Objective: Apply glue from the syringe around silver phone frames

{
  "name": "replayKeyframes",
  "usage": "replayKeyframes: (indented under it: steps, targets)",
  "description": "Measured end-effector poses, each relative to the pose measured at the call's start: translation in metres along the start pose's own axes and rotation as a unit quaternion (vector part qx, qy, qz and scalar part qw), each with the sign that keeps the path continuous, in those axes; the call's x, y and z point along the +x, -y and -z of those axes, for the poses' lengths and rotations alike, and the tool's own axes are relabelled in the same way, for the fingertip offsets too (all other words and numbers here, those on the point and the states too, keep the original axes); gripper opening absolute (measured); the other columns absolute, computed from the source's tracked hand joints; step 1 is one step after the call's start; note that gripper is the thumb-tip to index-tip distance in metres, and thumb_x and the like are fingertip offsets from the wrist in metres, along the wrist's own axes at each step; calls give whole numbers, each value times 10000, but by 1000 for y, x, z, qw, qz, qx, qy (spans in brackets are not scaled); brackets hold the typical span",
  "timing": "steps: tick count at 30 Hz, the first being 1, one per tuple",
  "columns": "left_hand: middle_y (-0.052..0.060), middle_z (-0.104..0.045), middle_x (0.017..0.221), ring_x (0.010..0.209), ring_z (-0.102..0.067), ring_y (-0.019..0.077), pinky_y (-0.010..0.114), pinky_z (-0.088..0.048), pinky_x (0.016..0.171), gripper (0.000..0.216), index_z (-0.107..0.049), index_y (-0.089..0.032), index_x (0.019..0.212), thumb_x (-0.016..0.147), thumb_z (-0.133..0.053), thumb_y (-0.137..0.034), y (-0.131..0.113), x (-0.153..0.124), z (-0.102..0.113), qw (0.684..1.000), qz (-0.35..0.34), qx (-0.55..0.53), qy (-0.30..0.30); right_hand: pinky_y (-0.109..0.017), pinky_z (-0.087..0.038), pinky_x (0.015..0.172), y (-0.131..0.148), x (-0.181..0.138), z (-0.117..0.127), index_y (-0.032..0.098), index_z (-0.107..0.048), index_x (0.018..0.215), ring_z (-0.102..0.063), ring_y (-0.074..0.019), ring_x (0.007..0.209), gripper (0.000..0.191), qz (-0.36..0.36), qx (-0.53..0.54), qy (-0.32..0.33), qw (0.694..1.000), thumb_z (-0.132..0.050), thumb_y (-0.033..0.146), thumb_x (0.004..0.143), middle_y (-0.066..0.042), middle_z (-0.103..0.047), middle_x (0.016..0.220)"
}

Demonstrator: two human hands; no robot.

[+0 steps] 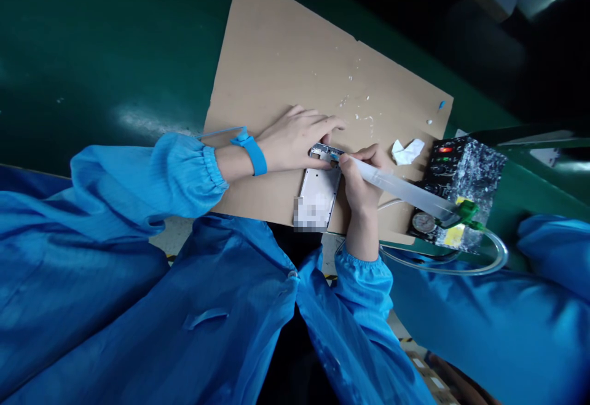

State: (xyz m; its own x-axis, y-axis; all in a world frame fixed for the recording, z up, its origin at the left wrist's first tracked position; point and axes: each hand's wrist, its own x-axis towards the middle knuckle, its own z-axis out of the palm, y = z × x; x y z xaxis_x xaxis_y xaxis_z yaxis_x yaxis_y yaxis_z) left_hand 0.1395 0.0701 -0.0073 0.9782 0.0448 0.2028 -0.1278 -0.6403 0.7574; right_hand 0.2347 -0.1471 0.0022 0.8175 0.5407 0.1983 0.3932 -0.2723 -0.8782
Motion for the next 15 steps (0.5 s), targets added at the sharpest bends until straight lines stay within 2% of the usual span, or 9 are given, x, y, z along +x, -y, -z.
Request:
replayKeyframes:
  steps: [10, 15]
  targets:
    - [68, -836, 1208, 1290, -721, 349, 501, -426, 1150, 591, -675, -274, 1530, 1003, -835, -489, -2, 1, 0, 1000, 3, 6, 4, -301, -404, 598, 2, 0, 0, 255, -608, 822, -526, -155, 662, 549, 5, -11, -3, 1000, -873, 720, 946, 25, -621, 753]
    - [63, -832, 1204, 1305, -718, 341, 496, -421, 1152, 581, -674, -267, 1525, 1000, -848, -447, -2, 1, -1, 1000, 2, 4, 3, -295, -404, 612, 1, 0, 0, 250, -606, 828, -524, -148, 659, 558, 17, 4, -2, 1000, -886, 715, 953, 30, -620, 753]
